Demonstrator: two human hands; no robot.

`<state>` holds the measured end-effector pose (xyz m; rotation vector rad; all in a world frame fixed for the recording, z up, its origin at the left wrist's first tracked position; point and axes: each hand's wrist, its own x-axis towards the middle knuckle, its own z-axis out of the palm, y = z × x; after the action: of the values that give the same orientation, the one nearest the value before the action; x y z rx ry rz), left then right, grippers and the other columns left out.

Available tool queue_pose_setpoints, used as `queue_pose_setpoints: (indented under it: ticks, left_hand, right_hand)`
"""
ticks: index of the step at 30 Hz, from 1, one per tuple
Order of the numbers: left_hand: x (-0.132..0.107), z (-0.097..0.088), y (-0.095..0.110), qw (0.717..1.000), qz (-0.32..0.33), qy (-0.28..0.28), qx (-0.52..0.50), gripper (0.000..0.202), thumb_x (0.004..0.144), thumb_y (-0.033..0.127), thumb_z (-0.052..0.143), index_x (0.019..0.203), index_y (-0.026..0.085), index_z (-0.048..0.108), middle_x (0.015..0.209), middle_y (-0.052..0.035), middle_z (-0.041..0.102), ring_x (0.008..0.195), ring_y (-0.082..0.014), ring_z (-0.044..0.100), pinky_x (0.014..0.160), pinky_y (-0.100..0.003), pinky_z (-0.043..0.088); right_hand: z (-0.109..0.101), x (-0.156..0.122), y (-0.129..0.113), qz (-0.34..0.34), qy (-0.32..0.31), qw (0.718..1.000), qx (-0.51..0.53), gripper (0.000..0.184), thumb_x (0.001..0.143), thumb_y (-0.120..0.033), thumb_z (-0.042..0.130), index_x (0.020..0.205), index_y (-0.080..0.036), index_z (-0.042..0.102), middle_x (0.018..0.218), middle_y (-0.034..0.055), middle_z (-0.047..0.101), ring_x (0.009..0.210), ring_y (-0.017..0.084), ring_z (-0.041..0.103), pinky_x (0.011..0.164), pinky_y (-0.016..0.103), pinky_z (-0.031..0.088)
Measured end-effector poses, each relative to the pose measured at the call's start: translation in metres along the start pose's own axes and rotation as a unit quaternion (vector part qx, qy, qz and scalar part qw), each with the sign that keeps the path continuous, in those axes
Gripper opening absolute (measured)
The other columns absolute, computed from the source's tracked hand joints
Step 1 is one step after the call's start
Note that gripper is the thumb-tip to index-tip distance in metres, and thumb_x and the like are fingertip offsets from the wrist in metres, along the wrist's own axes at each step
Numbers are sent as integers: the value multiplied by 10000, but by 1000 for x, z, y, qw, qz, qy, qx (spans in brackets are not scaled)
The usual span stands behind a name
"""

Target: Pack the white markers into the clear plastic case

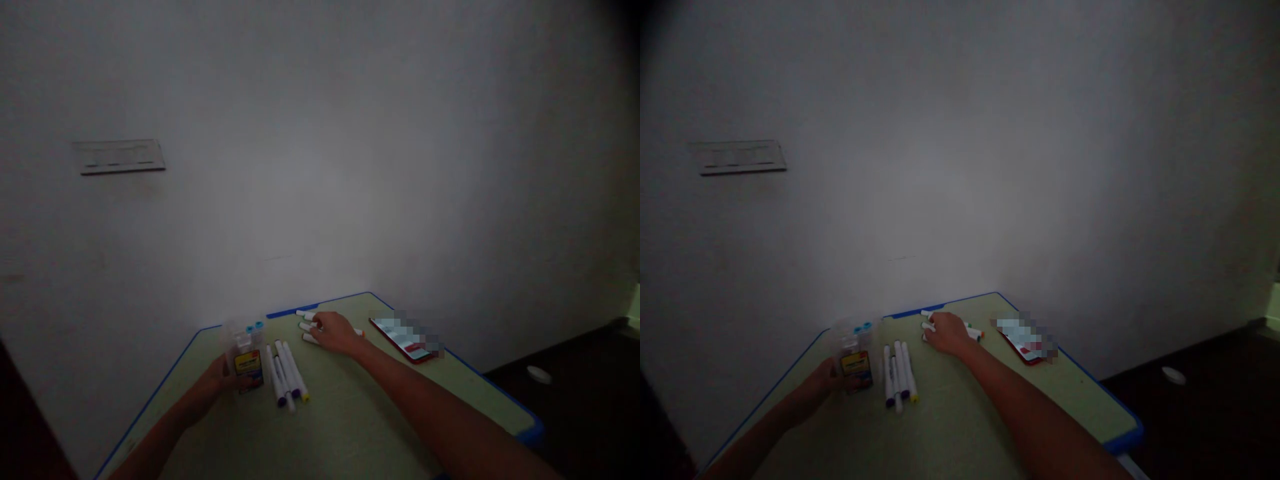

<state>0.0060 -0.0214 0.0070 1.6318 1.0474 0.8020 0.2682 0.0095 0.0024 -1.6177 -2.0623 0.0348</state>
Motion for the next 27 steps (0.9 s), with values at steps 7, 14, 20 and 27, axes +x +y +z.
queue_pose_setpoints:
  ticks: [7,14,20,27]
  left_hand:
    - [14,6,-7,1000,-10,-6,28,317,603,245,689,885,132,598,883,-78,672,789,-208,623,734,-323,494]
    - [17,11,-20,999,-24,26,0,392,596,252,700,946,153,552,976,-62,657,856,-213,625,790,-351,498]
    - [17,10,-27,999,-12,27,-10,404,621,261,682,991,164,549,972,-64,662,854,-215,629,788,-355,505]
    - [14,13,-21,997,-55,48,-5,451,586,297,703,994,164,567,951,-73,670,848,-237,632,773,-368,511]
  right_hand:
    - [30,-3,2,-39,84,995,45,189,769,-180,444,871,-145,599,834,65,614,791,163,523,693,239,336]
    - [41,-11,-5,-59,-31,996,53,199,753,-272,482,870,-153,591,797,51,601,729,161,525,632,252,340]
    - [45,-17,-12,-51,-91,995,-3,163,681,-226,518,820,-156,566,791,51,580,697,165,512,580,256,323]
    - [43,-10,-3,-5,-120,993,-20,147,670,-210,513,802,-173,567,802,46,594,722,178,525,584,266,323]
